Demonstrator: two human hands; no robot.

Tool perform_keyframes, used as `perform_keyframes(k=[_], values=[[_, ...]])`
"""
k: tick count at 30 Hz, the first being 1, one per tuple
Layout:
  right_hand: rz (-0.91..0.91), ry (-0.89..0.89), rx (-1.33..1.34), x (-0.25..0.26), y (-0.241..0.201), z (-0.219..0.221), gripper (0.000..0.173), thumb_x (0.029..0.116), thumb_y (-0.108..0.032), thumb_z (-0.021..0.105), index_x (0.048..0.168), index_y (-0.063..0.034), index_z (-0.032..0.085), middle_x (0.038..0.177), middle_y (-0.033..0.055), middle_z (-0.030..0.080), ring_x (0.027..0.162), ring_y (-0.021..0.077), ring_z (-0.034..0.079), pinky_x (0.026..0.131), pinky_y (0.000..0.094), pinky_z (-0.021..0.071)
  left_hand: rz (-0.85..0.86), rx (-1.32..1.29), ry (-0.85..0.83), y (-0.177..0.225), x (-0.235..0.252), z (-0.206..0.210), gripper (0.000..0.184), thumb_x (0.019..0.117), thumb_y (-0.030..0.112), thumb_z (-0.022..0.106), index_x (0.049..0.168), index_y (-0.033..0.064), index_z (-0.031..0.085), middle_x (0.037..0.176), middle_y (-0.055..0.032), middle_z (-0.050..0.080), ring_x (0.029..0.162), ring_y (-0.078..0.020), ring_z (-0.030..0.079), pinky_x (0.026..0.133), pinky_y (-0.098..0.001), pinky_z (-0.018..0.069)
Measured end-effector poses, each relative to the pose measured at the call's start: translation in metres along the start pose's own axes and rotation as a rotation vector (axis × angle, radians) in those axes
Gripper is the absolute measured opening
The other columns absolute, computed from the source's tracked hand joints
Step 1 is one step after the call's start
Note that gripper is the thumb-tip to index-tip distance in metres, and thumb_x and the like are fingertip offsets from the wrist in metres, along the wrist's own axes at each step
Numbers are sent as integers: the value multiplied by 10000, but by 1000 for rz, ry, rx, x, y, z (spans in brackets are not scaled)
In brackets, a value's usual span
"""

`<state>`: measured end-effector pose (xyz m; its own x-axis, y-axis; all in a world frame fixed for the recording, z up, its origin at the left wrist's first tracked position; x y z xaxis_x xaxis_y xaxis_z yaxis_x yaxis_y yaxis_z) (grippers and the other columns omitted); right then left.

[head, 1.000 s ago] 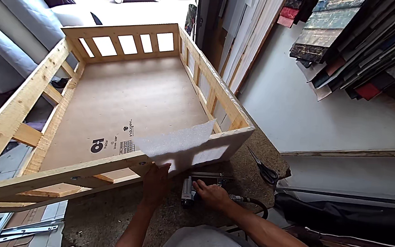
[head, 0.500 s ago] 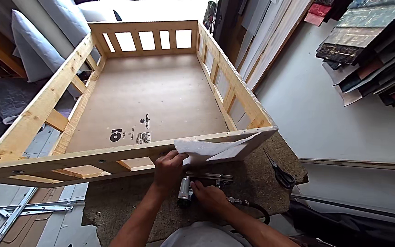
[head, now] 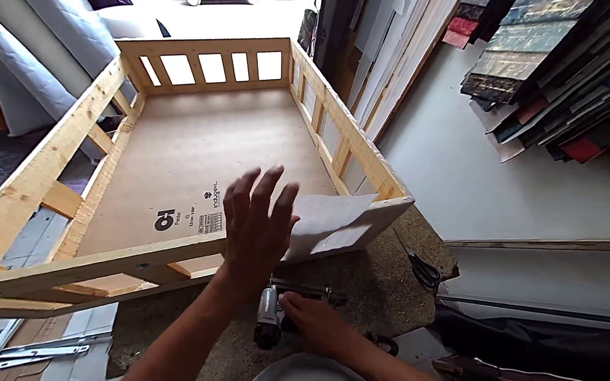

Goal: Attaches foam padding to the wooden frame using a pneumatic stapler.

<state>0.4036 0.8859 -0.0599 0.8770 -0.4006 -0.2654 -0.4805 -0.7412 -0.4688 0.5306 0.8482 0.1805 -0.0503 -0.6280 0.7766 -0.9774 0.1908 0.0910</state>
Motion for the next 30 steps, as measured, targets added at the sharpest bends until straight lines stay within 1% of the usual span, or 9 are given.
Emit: perform_keyframes(k=[2, 3, 5, 7, 9, 12, 17, 23, 30], values=[[-48, 130, 116, -20, -7, -27, 712, 904, -210, 714, 1540, -50, 437, 1378, 182, 622, 1113, 336, 696, 912, 517, 586, 52, 77, -201, 5, 37, 17, 686, 866, 422, 791, 1433, 115, 559, 1440, -169, 565, 1343, -428, 491, 1113, -622, 371], [-39, 177, 161, -31, -9, -44, 655, 930, -226, 681, 1517, -36, 461, 1299, 176, 669, 1067, 320, 716, 887, 510, 597, 68, 97, -307, 5, 50, 28, 686, 856, 491, 788, 1387, 98, 603, 1278, -154, 668, 1213, -399, 597, 1031, -598, 455], [-9, 272, 296, -58, -16, -85, 507, 984, -251, 647, 1417, -7, 545, 1108, 172, 729, 960, 293, 739, 832, 504, 607, 105, 13, -503, 0, 67, 58, 481, 878, 532, 755, 1063, 89, 722, 861, -92, 705, 856, -306, 684, 727, -497, 541], [-25, 472, 344, -89, -19, -130, 362, 994, -292, 651, 1208, 0, 643, 892, 126, 729, 800, 219, 735, 704, 434, 619, 178, -75, -588, -9, 73, 83, 388, 971, 471, 658, 824, 112, 685, 717, -45, 623, 683, -246, 658, 571, -444, 515], [40, 588, 373, -118, -18, -174, 306, 982, -287, 667, 1103, -8, 691, 851, 96, 731, 781, 166, 725, 697, 395, 613, 278, -130, -486, -18, 79, 90, 378, 1015, 376, 601, 752, 109, 649, 651, -33, 572, 565, -218, 604, 488, -405, 461], [192, 677, 532, -145, 3, -218, 223, 971, -203, 684, 1068, -2, 689, 802, 87, 718, 665, 171, 700, 618, 408, 612, 292, -222, -494, -39, 83, 110, 374, 1020, 361, 589, 727, 134, 639, 634, 10, 568, 562, -166, 593, 506, -373, 476], [251, 751, 756, -134, 41, -250, 247, 1003, -308, 660, 1180, -135, 659, 913, 53, 741, 491, 142, 633, 419, 319, 577, 89, -390, -789, -74, 65, 177, 430, 1024, 394, 604, 668, 152, 605, 565, 26, 522, 539, -150, 547, 526, -395, 455], [405, 655, 696, -103, 46, -252, 246, 992, -348, 656, 1156, -165, 668, 923, 36, 740, 489, 163, 629, 415, 328, 572, -65, -409, -991, -83, 55, 196, 451, 1009, 444, 619, 659, 161, 622, 563, 16, 533, 548, -163, 555, 522, -411, 454], [316, 588, 660, -77, 6, -252, 210, 1014, -233, 647, 1185, -110, 647, 940, 43, 740, 520, 129, 646, 438, 306, 588, -81, -468, -1054, -85, 50, 204, 454, 1009, 471, 608, 699, 143, 656, 610, -14, 564, 608, -206, 592, 557, -454, 476]])
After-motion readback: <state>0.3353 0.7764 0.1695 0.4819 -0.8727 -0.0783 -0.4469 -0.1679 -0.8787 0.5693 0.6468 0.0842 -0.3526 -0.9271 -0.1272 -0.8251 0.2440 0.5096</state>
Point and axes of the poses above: each hand's wrist, its own x-axis towards the middle knuckle, its own z-axis out of the palm, y = z × x, the point moved 8 cm from there along x, towards the middle knuckle
